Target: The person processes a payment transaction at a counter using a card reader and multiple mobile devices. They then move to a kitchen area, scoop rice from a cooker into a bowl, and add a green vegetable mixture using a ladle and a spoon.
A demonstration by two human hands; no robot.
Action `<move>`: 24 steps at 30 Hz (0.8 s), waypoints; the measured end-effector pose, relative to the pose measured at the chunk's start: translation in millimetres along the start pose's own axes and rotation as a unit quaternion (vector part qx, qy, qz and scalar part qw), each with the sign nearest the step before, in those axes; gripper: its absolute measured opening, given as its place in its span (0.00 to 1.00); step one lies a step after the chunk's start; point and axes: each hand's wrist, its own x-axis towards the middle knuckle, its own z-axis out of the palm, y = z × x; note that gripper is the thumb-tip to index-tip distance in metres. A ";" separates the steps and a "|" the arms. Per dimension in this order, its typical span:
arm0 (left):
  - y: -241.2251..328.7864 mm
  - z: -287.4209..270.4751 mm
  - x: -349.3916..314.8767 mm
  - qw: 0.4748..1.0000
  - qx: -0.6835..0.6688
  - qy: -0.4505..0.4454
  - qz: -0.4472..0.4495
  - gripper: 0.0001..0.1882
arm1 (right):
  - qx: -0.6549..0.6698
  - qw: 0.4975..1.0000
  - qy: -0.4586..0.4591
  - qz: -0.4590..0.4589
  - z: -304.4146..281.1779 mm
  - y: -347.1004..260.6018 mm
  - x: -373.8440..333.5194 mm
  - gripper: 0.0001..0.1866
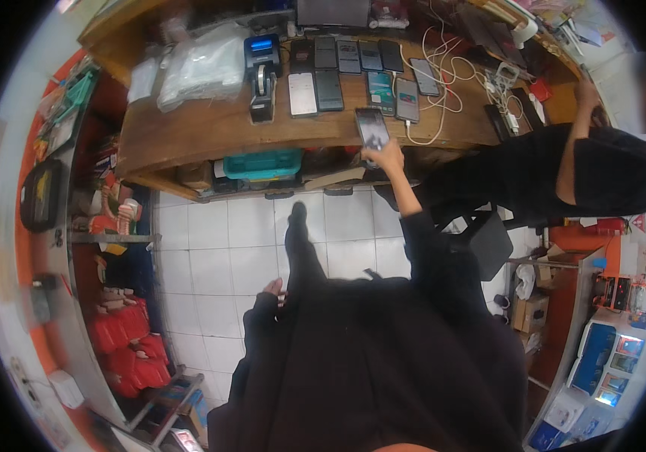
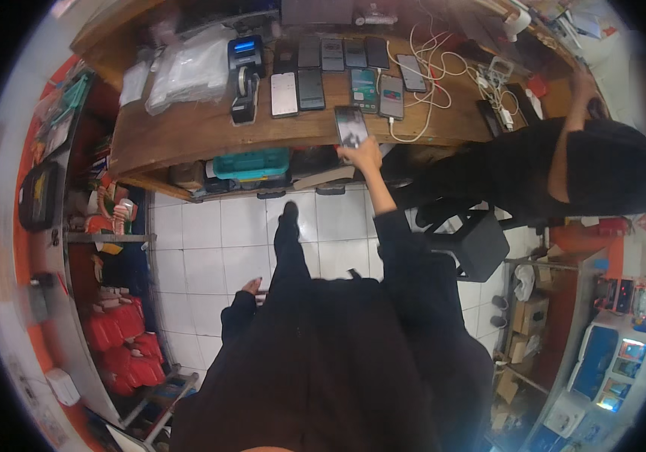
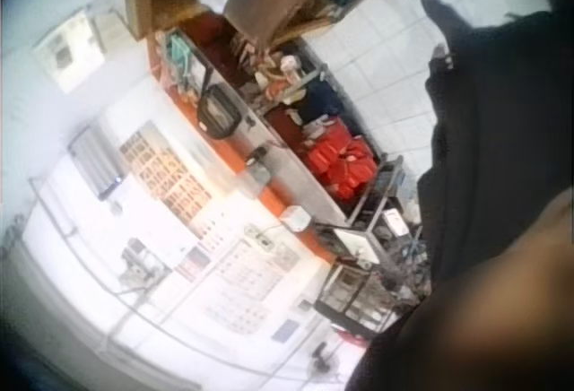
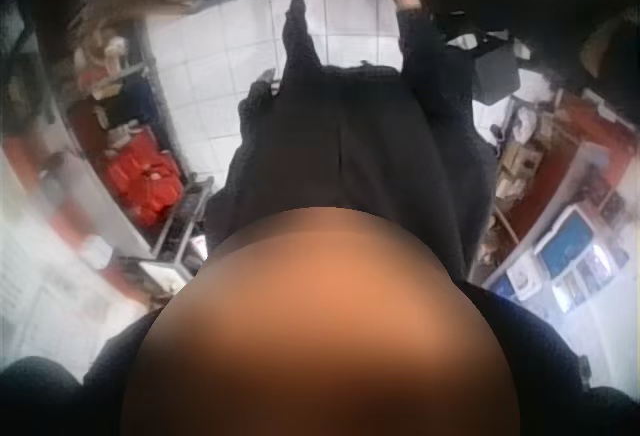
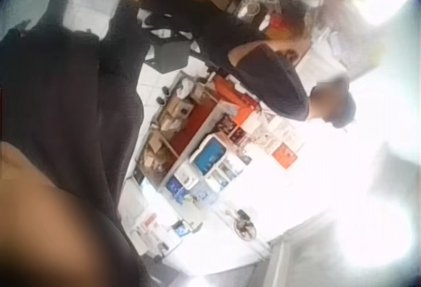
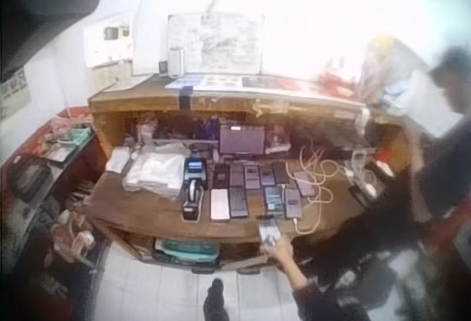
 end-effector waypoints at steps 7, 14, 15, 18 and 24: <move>156.6 -57.1 113.1 0.956 -0.247 0.114 0.107 0.35 | -0.055 0.995 0.052 0.070 92.8 -29.6 102.8 0.50; 323.0 -86.9 183.1 0.902 -0.330 0.256 0.110 0.44 | -0.035 0.997 0.065 -0.029 79.5 -77.5 122.3 0.46; 347.0 -79.4 202.3 0.852 -0.379 0.362 0.000 0.44 | -0.004 0.990 0.104 -0.100 78.1 -83.9 143.3 0.45; 377.3 -58.3 230.6 0.814 -0.326 0.477 -0.059 0.46 | 0.036 0.951 0.176 -0.251 64.9 -141.0 217.8 0.39; 366.5 -60.7 243.8 0.771 -0.262 0.571 -0.105 0.48 | -0.173 0.906 0.245 -0.299 57.1 -220.6 373.5 0.38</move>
